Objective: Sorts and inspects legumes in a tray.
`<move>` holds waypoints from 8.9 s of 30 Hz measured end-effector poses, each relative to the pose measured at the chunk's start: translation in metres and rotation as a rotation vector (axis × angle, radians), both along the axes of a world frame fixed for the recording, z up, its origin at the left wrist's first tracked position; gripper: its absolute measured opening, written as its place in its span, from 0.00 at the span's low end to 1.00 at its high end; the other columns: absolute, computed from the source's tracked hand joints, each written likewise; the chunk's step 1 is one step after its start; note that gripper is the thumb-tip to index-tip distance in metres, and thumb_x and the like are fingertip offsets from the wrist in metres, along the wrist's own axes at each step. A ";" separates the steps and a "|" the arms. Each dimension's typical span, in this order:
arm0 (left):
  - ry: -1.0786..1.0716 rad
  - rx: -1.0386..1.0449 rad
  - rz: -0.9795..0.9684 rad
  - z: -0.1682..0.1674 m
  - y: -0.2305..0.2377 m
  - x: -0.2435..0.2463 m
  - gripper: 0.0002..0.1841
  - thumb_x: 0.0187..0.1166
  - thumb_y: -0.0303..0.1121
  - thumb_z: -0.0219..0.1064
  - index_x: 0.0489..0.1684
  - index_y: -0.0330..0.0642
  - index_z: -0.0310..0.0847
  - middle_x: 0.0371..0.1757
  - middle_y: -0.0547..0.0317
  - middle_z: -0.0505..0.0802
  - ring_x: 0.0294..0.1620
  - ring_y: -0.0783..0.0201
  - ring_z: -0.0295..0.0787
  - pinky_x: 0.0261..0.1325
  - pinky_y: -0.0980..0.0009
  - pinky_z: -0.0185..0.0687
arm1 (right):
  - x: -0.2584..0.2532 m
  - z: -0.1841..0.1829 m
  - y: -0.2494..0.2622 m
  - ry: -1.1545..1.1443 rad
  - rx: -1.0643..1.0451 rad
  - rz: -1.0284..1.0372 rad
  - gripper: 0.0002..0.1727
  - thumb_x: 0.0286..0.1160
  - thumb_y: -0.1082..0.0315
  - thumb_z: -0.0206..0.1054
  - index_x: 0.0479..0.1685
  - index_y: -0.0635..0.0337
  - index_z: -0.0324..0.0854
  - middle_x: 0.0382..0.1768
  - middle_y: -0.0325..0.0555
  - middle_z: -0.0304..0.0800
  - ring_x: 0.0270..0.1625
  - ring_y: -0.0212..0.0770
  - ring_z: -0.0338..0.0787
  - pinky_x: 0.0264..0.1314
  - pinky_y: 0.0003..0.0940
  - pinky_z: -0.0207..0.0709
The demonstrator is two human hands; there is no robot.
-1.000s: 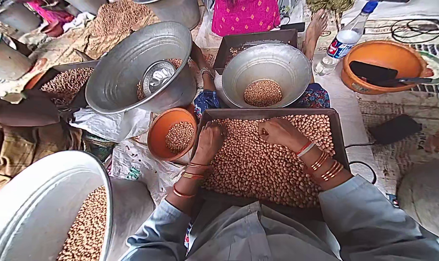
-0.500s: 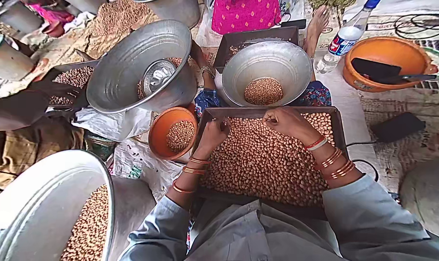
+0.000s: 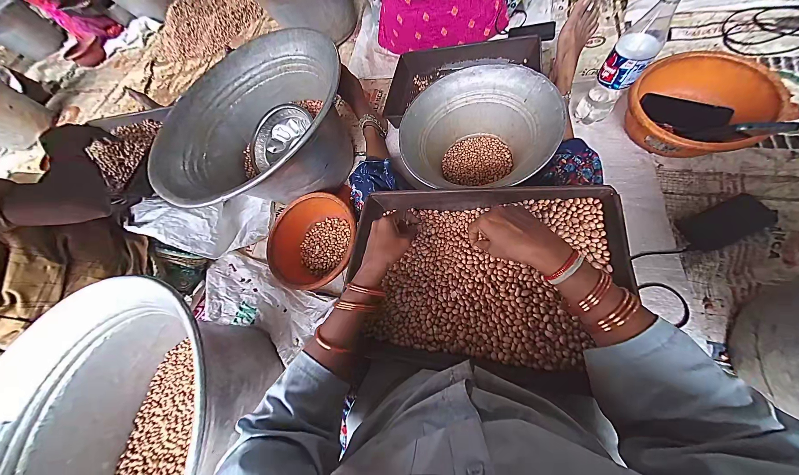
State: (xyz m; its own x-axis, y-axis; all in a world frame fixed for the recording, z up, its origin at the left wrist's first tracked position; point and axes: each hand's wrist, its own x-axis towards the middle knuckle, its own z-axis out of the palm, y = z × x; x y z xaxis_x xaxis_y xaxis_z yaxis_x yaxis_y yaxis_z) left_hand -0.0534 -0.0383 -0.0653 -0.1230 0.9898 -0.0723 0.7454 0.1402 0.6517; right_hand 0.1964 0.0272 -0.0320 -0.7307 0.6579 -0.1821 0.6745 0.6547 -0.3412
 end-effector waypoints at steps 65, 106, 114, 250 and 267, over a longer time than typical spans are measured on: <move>-0.714 -0.588 -0.456 0.021 -0.027 0.026 0.07 0.77 0.23 0.71 0.45 0.47 0.82 0.35 0.77 0.90 0.31 0.85 0.83 0.35 0.86 0.79 | -0.033 0.035 -0.049 0.148 -0.055 0.169 0.05 0.79 0.65 0.71 0.45 0.53 0.90 0.36 0.42 0.92 0.41 0.43 0.92 0.43 0.45 0.83; 0.520 -0.105 -0.126 0.005 0.032 0.000 0.11 0.79 0.32 0.73 0.55 0.40 0.90 0.48 0.34 0.94 0.52 0.30 0.91 0.58 0.31 0.79 | -0.028 0.025 -0.036 0.279 -0.201 0.128 0.20 0.86 0.61 0.65 0.74 0.46 0.83 0.65 0.45 0.91 0.63 0.46 0.90 0.65 0.51 0.80; 0.533 -0.190 -0.191 -0.003 0.046 0.003 0.16 0.82 0.34 0.70 0.64 0.38 0.86 0.62 0.32 0.91 0.63 0.29 0.87 0.68 0.28 0.73 | 0.142 0.016 0.130 0.487 0.075 -0.663 0.15 0.86 0.64 0.63 0.65 0.55 0.85 0.56 0.46 0.94 0.51 0.43 0.92 0.58 0.49 0.82; 0.328 -0.097 -0.282 -0.001 0.027 0.033 0.10 0.78 0.23 0.68 0.52 0.42 0.92 0.57 0.40 0.92 0.55 0.37 0.91 0.56 0.37 0.86 | -0.024 -0.052 0.030 0.354 0.114 -0.343 0.13 0.82 0.69 0.63 0.57 0.55 0.90 0.36 0.56 0.94 0.38 0.59 0.93 0.42 0.60 0.82; 0.198 -0.071 -0.152 0.045 -0.018 -0.008 0.04 0.79 0.27 0.72 0.44 0.45 0.93 0.28 0.45 0.89 0.25 0.46 0.83 0.33 0.43 0.78 | -0.031 -0.043 0.018 0.155 0.061 -0.222 0.12 0.83 0.66 0.63 0.56 0.52 0.90 0.42 0.57 0.95 0.48 0.63 0.94 0.46 0.65 0.81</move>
State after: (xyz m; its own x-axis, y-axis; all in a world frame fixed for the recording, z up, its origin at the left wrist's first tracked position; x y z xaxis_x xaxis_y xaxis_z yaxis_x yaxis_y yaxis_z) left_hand -0.0613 -0.0559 -0.0205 0.0077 0.9913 -0.1315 0.8735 0.0573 0.4834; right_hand 0.1653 0.0455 -0.0752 -0.5836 0.8113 -0.0348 0.7464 0.5191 -0.4163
